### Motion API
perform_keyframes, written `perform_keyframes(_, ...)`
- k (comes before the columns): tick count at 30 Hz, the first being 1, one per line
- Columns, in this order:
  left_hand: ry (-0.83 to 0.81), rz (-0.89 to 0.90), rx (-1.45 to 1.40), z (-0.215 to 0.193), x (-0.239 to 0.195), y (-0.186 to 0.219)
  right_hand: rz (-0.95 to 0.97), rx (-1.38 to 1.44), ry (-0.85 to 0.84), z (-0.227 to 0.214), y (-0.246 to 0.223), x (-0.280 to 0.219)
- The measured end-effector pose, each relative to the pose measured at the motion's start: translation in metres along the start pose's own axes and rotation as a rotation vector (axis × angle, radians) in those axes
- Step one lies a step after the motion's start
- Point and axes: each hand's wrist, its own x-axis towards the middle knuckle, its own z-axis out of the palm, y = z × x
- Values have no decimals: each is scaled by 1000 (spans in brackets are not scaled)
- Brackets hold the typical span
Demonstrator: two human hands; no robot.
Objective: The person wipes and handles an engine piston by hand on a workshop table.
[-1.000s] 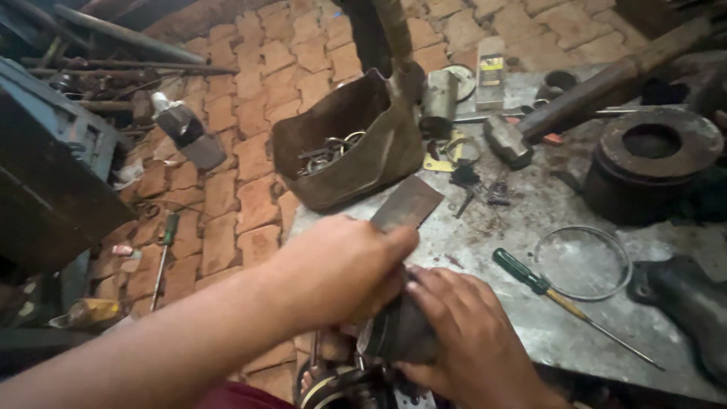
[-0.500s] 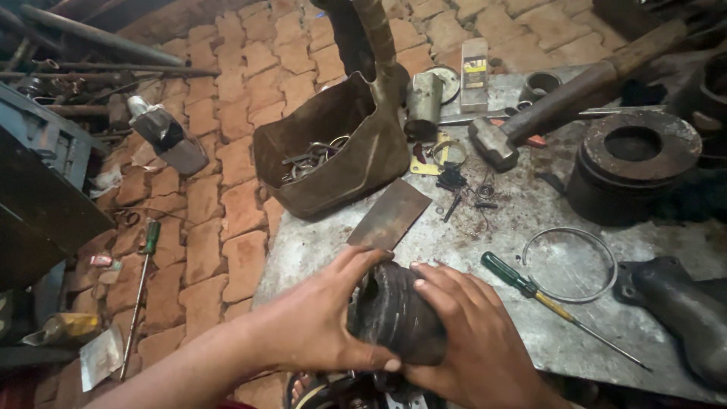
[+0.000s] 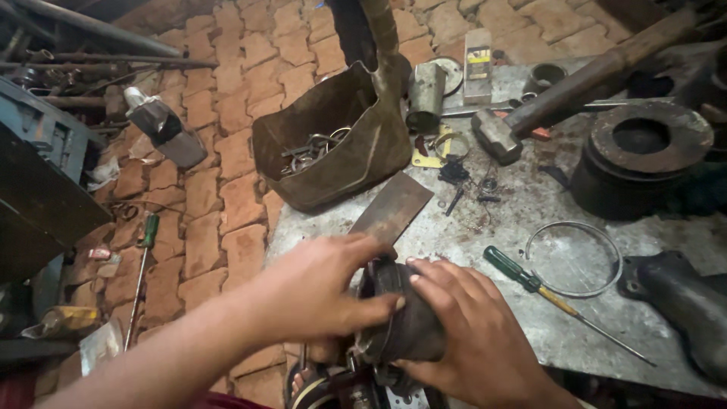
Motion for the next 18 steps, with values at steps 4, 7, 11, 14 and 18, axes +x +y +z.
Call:
perform_keyframes(4,-236,-50,258,-20,23,13,-26,-19,-2,1,0,1)
perform_keyframes(7,-241,251,398,-28,37,25,-24,-16,14,3,1,-1)
perform_keyframes(11,-371,276,512,-30,48,35,-21,-10,30,5,4,-3)
perform_keyframes(14,-395,320,538,-30,54,38,-1,-19,25,8,9,-5)
perform_keyframes(18,-391,325,546,-28,65,39,27,14,70,9,12,-8)
